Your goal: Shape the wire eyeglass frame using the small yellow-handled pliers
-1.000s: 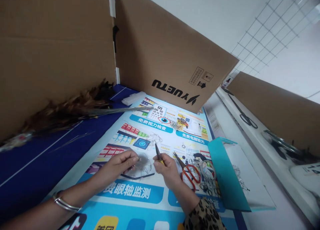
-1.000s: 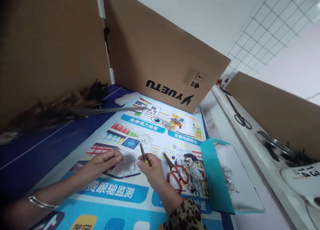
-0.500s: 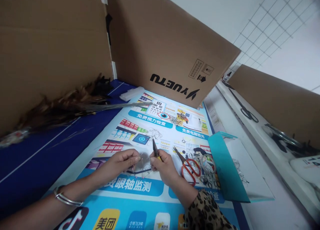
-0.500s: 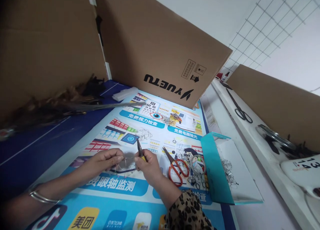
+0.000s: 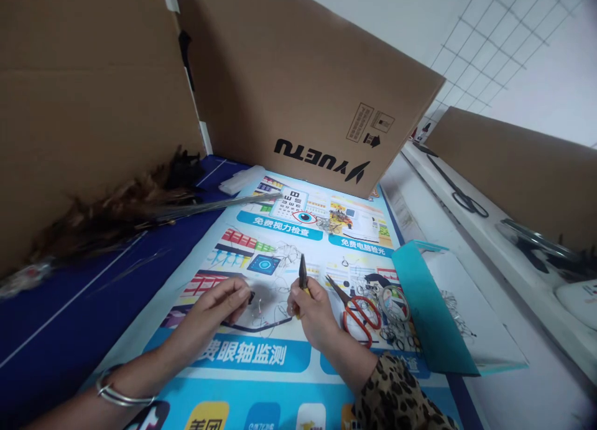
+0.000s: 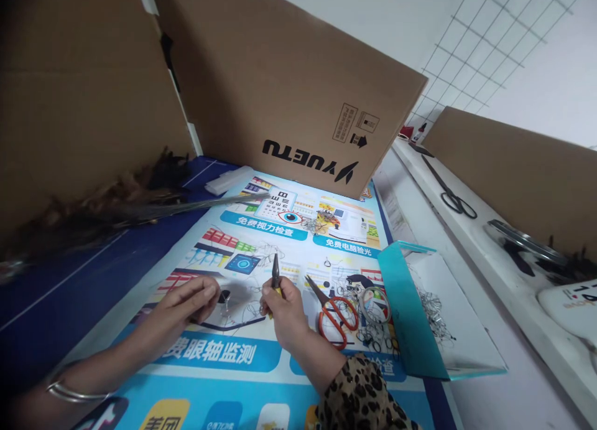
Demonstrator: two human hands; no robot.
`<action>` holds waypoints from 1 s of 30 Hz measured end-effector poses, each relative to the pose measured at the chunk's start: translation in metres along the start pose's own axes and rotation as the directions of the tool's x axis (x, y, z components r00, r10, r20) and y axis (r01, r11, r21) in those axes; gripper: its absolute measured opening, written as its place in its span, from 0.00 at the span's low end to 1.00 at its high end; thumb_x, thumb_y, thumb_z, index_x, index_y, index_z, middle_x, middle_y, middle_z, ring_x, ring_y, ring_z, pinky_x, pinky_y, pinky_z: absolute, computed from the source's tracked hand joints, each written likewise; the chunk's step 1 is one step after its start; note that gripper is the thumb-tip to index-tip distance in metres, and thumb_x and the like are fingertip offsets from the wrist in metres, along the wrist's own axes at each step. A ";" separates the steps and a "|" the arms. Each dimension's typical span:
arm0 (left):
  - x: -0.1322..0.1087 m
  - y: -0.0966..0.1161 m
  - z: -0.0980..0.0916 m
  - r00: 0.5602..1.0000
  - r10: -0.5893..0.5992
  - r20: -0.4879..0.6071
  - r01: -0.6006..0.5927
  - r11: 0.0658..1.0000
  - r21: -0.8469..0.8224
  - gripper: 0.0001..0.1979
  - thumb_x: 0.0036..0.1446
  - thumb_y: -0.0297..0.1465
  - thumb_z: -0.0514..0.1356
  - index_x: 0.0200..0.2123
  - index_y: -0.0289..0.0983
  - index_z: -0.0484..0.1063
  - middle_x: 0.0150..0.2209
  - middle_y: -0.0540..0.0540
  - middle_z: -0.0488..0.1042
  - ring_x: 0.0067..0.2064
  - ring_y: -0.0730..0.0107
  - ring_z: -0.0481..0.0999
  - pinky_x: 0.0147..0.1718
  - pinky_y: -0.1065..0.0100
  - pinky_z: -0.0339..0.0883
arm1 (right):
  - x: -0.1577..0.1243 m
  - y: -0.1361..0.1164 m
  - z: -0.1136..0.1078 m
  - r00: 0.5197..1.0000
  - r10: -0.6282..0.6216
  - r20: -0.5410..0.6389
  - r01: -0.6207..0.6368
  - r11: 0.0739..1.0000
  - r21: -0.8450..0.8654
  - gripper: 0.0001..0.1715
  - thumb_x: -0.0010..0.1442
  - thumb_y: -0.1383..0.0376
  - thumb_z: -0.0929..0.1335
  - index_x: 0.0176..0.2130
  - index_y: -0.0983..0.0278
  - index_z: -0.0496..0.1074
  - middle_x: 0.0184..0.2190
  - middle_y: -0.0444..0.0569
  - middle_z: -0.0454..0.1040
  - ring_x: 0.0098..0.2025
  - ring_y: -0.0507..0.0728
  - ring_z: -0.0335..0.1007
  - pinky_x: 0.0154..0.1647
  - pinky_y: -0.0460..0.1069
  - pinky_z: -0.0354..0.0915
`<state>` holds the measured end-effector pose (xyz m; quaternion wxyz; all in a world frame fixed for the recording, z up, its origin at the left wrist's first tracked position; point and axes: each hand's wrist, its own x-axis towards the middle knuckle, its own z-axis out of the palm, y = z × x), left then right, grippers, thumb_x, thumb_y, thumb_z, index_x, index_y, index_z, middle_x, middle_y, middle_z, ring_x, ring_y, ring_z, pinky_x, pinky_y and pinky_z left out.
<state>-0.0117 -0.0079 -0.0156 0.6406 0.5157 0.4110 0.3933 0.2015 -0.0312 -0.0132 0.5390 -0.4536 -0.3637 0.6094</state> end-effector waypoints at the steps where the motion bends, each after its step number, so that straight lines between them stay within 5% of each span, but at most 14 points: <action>1: -0.001 -0.001 0.000 1.000 -0.006 0.007 0.006 1.000 0.029 0.17 0.63 0.43 0.57 0.26 0.38 0.66 0.21 0.55 0.63 0.23 0.73 0.60 0.23 0.73 0.54 | 0.000 0.001 0.000 1.000 -0.004 -0.015 0.004 1.000 0.002 0.11 0.57 0.58 0.71 0.35 0.62 0.68 0.21 0.39 0.64 0.23 0.50 0.60 0.27 0.46 0.58; 10: -0.007 0.006 0.009 0.984 -0.026 0.174 -0.028 0.954 0.299 0.19 0.61 0.45 0.57 0.25 0.37 0.69 0.19 0.55 0.64 0.21 0.72 0.65 0.22 0.73 0.57 | -0.001 0.005 0.000 0.998 -0.042 -0.057 0.040 0.999 -0.023 0.11 0.59 0.58 0.70 0.36 0.63 0.68 0.24 0.41 0.65 0.25 0.50 0.61 0.28 0.46 0.58; 17: -0.005 0.002 0.010 0.997 -0.067 0.034 0.059 0.979 0.196 0.16 0.57 0.45 0.61 0.40 0.38 0.73 0.20 0.56 0.66 0.20 0.72 0.65 0.20 0.73 0.55 | -0.002 0.004 0.000 0.999 -0.031 -0.006 0.031 0.998 -0.061 0.09 0.58 0.60 0.70 0.36 0.63 0.69 0.23 0.40 0.66 0.24 0.49 0.61 0.28 0.46 0.58; 22: -0.002 -0.003 0.007 0.999 -0.047 0.006 0.046 0.995 0.093 0.15 0.60 0.44 0.60 0.31 0.39 0.71 0.20 0.56 0.64 0.21 0.75 0.62 0.21 0.74 0.53 | -0.003 0.001 0.000 1.000 -0.007 0.017 0.009 0.995 -0.097 0.10 0.57 0.60 0.70 0.37 0.63 0.69 0.23 0.39 0.66 0.25 0.49 0.62 0.28 0.46 0.58; 30: -0.003 -0.003 0.008 0.999 -0.042 -0.028 0.042 0.999 0.022 0.14 0.61 0.43 0.60 0.30 0.39 0.69 0.21 0.56 0.64 0.22 0.74 0.61 0.21 0.74 0.54 | -0.008 -0.007 0.007 0.998 0.023 0.064 -0.012 0.984 -0.176 0.16 0.48 0.65 0.75 0.38 0.63 0.71 0.28 0.39 0.65 0.27 0.49 0.59 0.29 0.45 0.56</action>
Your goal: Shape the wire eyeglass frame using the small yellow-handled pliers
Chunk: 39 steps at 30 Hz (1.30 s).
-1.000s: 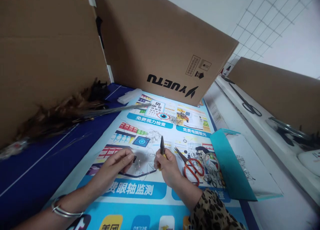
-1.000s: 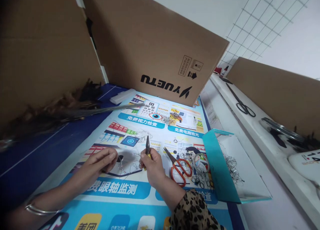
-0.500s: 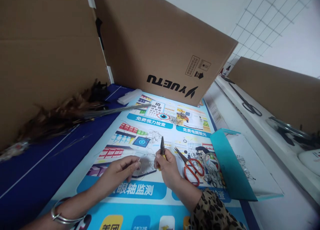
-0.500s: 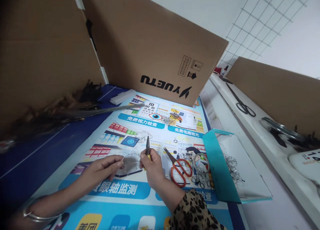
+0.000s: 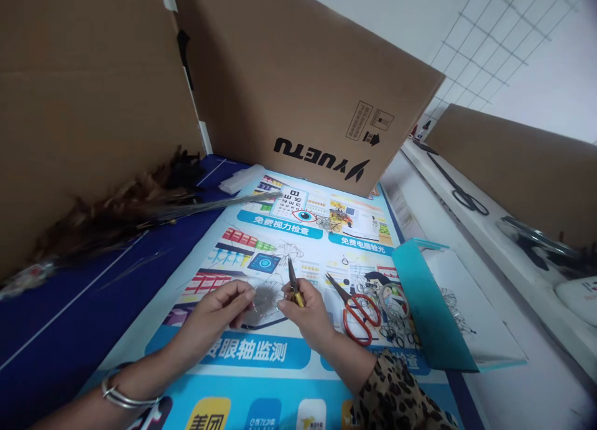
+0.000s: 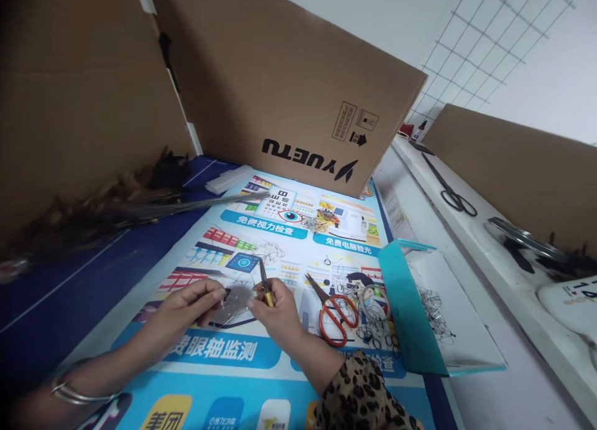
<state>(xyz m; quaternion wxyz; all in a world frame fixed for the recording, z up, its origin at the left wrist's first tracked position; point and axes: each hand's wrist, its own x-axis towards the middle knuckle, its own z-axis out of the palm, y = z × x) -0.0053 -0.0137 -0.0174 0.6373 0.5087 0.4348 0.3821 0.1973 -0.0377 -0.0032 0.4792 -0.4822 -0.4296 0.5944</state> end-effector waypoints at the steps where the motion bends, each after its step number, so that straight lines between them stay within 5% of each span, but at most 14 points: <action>1: 0.000 0.000 0.000 1.000 -0.001 -0.003 0.001 1.000 -0.016 0.14 0.61 0.43 0.60 0.31 0.39 0.70 0.21 0.56 0.64 0.22 0.74 0.61 0.22 0.74 0.55 | 0.000 0.000 0.000 1.000 0.003 -0.003 -0.003 1.000 -0.005 0.15 0.49 0.65 0.74 0.38 0.63 0.71 0.28 0.39 0.65 0.28 0.49 0.59 0.29 0.45 0.56; 14: -0.002 0.013 0.003 0.998 -0.058 -0.035 0.052 0.984 -0.168 0.13 0.59 0.40 0.62 0.28 0.38 0.69 0.21 0.55 0.67 0.21 0.76 0.61 0.21 0.75 0.56 | -0.001 -0.001 -0.001 0.998 -0.003 0.058 0.000 0.998 0.056 0.19 0.46 0.62 0.77 0.37 0.63 0.72 0.29 0.41 0.68 0.29 0.50 0.62 0.32 0.46 0.59; 22: -0.004 0.017 0.006 0.990 -0.119 0.071 0.134 0.952 -0.276 0.14 0.60 0.40 0.62 0.28 0.37 0.68 0.20 0.56 0.66 0.19 0.77 0.60 0.22 0.75 0.54 | -0.003 -0.007 -0.002 0.983 0.045 0.176 -0.063 0.993 0.101 0.30 0.41 0.61 0.80 0.45 0.61 0.75 0.29 0.39 0.64 0.28 0.49 0.59 0.31 0.46 0.58; 39: -0.003 0.014 0.004 0.992 -0.116 0.042 0.123 0.950 -0.286 0.13 0.59 0.40 0.63 0.30 0.38 0.69 0.23 0.55 0.68 0.21 0.76 0.61 0.21 0.75 0.54 | -0.004 -0.002 -0.002 0.992 -0.008 0.126 -0.009 0.990 0.140 0.19 0.46 0.60 0.78 0.34 0.61 0.70 0.31 0.42 0.67 0.32 0.52 0.62 0.35 0.47 0.61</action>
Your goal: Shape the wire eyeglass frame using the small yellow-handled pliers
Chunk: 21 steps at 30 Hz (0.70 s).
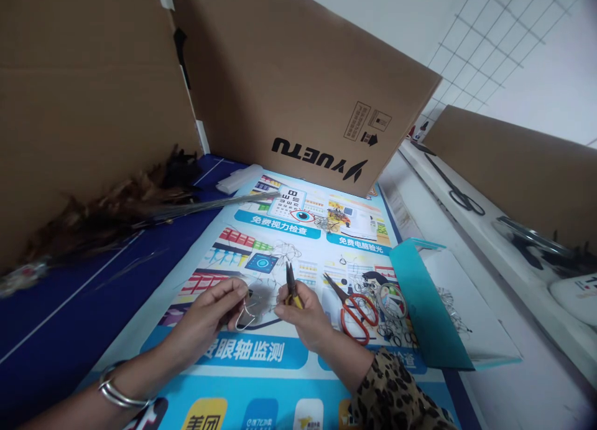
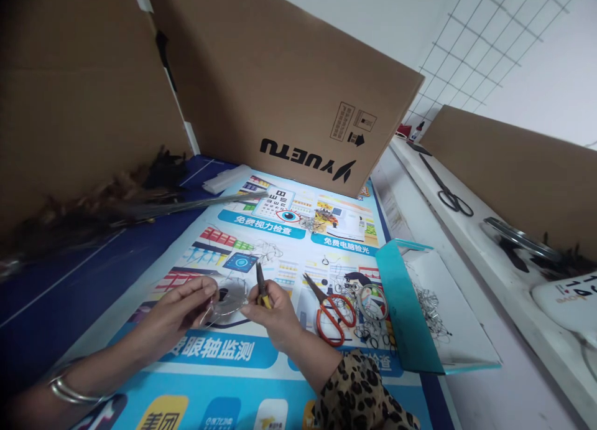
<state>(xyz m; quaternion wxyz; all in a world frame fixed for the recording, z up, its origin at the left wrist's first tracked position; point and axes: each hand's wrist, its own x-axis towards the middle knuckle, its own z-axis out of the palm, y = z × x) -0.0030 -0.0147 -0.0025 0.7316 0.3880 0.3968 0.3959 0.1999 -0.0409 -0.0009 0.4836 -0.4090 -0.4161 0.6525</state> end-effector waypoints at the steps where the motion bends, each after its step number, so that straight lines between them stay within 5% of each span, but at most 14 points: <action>1: 0.000 -0.001 -0.001 1.000 0.001 -0.003 -0.001 1.000 0.011 0.13 0.59 0.40 0.63 0.30 0.38 0.69 0.23 0.55 0.68 0.21 0.76 0.61 0.21 0.75 0.54 | 0.000 0.001 0.000 1.000 -0.005 -0.001 0.005 1.000 0.006 0.18 0.46 0.60 0.77 0.34 0.61 0.69 0.32 0.43 0.68 0.32 0.52 0.63 0.36 0.47 0.61; 10: 0.002 0.000 -0.002 0.995 0.077 -0.067 -0.070 0.992 0.107 0.14 0.57 0.42 0.63 0.29 0.39 0.69 0.23 0.54 0.68 0.21 0.76 0.62 0.20 0.75 0.57 | 0.004 0.010 -0.004 0.998 -0.018 -0.061 0.020 0.999 0.029 0.13 0.49 0.63 0.74 0.34 0.62 0.68 0.24 0.39 0.65 0.24 0.49 0.59 0.28 0.46 0.57; 21: 0.002 -0.006 -0.006 0.996 0.086 0.012 -0.087 0.976 0.201 0.15 0.60 0.44 0.60 0.30 0.39 0.68 0.23 0.55 0.65 0.22 0.74 0.63 0.21 0.74 0.58 | 0.004 0.007 0.000 0.997 0.003 -0.079 -0.008 0.998 -0.060 0.16 0.48 0.61 0.75 0.35 0.62 0.69 0.24 0.38 0.64 0.24 0.49 0.60 0.26 0.45 0.58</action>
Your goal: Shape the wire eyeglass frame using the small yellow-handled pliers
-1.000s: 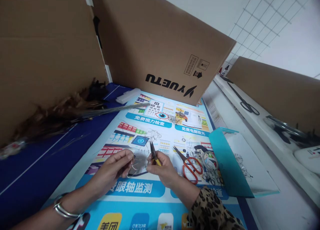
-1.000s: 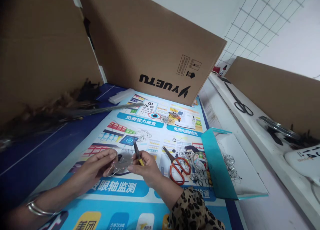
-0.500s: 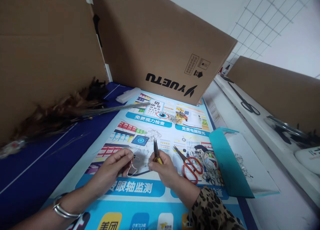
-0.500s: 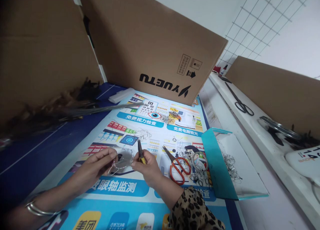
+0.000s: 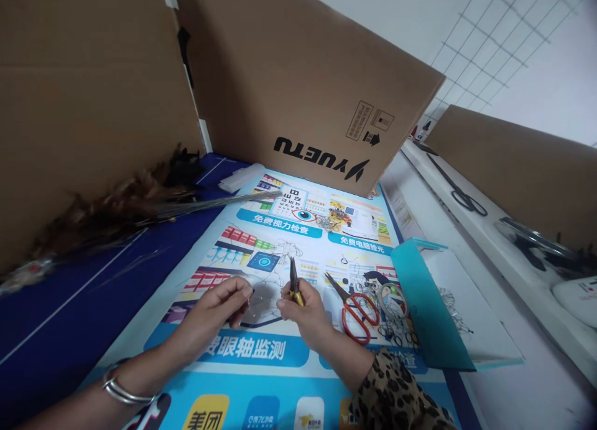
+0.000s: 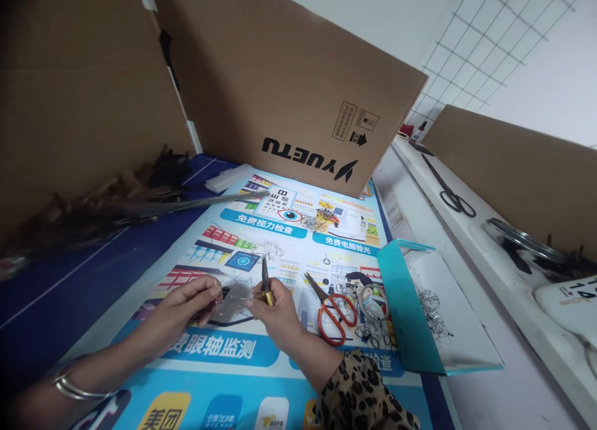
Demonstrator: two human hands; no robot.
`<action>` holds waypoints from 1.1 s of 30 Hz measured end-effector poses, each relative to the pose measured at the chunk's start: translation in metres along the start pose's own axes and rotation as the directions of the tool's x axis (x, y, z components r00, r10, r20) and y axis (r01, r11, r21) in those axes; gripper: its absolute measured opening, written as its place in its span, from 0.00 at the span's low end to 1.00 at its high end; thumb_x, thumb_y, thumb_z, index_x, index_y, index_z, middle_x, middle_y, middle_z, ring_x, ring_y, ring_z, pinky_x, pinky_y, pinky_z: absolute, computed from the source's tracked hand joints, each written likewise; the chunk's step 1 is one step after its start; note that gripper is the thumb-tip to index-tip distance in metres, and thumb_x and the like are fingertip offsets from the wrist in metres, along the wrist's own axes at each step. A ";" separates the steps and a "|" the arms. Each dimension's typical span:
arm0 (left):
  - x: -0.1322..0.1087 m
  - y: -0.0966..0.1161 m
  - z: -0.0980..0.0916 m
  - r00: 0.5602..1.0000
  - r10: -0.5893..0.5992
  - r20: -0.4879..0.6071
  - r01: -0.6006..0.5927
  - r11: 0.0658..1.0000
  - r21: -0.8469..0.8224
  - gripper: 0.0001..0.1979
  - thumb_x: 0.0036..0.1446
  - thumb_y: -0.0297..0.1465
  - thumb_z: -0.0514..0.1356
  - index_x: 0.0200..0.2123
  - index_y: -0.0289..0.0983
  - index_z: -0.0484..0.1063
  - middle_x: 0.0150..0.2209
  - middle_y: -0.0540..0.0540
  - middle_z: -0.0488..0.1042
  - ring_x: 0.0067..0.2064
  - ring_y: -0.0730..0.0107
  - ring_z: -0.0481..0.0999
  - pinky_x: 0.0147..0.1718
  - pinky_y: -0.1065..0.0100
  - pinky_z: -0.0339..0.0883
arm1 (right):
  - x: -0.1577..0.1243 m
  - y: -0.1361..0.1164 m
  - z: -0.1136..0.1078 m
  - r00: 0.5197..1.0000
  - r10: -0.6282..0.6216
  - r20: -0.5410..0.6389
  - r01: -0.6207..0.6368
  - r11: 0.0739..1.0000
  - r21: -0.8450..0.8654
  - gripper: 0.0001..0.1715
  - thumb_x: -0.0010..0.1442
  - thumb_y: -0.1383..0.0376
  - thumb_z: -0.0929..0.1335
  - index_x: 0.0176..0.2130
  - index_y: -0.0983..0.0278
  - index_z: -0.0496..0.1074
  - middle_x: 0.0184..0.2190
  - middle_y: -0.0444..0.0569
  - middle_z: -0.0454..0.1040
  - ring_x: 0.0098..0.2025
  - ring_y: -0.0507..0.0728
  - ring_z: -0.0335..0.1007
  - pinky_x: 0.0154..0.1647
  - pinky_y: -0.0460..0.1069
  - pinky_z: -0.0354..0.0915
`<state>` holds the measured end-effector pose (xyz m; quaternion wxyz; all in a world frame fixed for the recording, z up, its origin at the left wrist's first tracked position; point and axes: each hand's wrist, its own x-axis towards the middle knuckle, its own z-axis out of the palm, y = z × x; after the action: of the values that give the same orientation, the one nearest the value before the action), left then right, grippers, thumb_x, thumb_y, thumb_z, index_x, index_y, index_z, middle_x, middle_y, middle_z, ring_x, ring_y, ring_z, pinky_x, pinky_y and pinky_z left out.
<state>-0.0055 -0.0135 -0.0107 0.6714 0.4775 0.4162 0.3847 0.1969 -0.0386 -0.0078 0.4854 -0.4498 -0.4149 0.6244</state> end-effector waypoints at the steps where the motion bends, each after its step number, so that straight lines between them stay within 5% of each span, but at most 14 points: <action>1: 0.000 0.001 0.000 1.000 0.003 0.006 -0.003 1.000 -0.003 0.15 0.61 0.44 0.59 0.30 0.39 0.67 0.24 0.54 0.65 0.22 0.74 0.63 0.21 0.73 0.58 | 0.000 0.000 0.000 1.000 0.000 -0.008 0.000 1.000 -0.002 0.16 0.49 0.61 0.75 0.35 0.62 0.69 0.24 0.38 0.64 0.24 0.49 0.60 0.25 0.45 0.58; 6: -0.002 0.000 0.000 0.995 0.076 0.068 -0.076 0.997 -0.002 0.09 0.61 0.40 0.60 0.38 0.41 0.67 0.29 0.53 0.67 0.25 0.71 0.66 0.23 0.72 0.61 | 0.001 0.003 0.000 0.998 -0.011 -0.068 0.012 1.000 0.008 0.13 0.49 0.64 0.73 0.34 0.62 0.68 0.23 0.37 0.65 0.21 0.48 0.60 0.23 0.45 0.57; 12: -0.008 -0.013 0.008 0.987 0.145 0.061 -0.158 0.929 0.336 0.33 0.52 0.33 0.67 0.57 0.44 0.55 0.40 0.49 0.70 0.31 0.67 0.72 0.30 0.68 0.66 | 0.003 0.005 -0.001 0.997 0.000 -0.076 0.002 1.000 0.028 0.12 0.50 0.63 0.72 0.34 0.62 0.67 0.22 0.37 0.66 0.21 0.49 0.61 0.24 0.45 0.59; 20: 0.000 -0.005 0.001 0.971 0.207 -0.121 -0.167 0.946 0.277 0.17 0.59 0.38 0.61 0.49 0.41 0.62 0.29 0.54 0.66 0.28 0.69 0.67 0.26 0.71 0.62 | 0.002 0.003 -0.001 0.998 0.008 -0.069 -0.005 0.999 0.044 0.11 0.50 0.66 0.71 0.34 0.62 0.66 0.21 0.36 0.65 0.20 0.48 0.60 0.23 0.44 0.56; 24: -0.005 0.007 0.003 0.953 0.230 -0.197 -0.174 0.948 0.266 0.14 0.60 0.39 0.59 0.47 0.41 0.64 0.32 0.52 0.68 0.30 0.69 0.69 0.28 0.70 0.65 | 0.003 0.002 0.000 0.997 0.001 -0.083 0.004 0.998 0.063 0.11 0.51 0.65 0.71 0.34 0.62 0.66 0.22 0.36 0.65 0.21 0.48 0.61 0.24 0.45 0.58; 29: -0.009 0.001 0.007 0.964 0.253 -0.076 -0.198 0.884 0.424 0.20 0.53 0.35 0.65 0.47 0.40 0.63 0.37 0.48 0.71 0.34 0.65 0.73 0.32 0.67 0.67 | 0.003 0.004 0.000 0.996 0.004 -0.085 0.002 0.997 0.078 0.11 0.51 0.65 0.71 0.34 0.62 0.66 0.22 0.37 0.65 0.21 0.49 0.61 0.24 0.46 0.58; 33: -0.002 -0.011 -0.002 0.973 0.219 -0.066 -0.173 0.893 0.414 0.12 0.58 0.38 0.61 0.41 0.39 0.66 0.32 0.50 0.71 0.32 0.65 0.72 0.31 0.67 0.66 | 0.004 0.003 -0.001 0.997 0.012 -0.077 -0.005 0.995 0.098 0.11 0.51 0.65 0.71 0.34 0.62 0.66 0.22 0.37 0.65 0.21 0.49 0.61 0.24 0.46 0.58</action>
<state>-0.0063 -0.0173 -0.0213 0.4911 0.6239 0.4732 0.3816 0.1965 -0.0355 -0.0111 0.5198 -0.4511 -0.3631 0.6281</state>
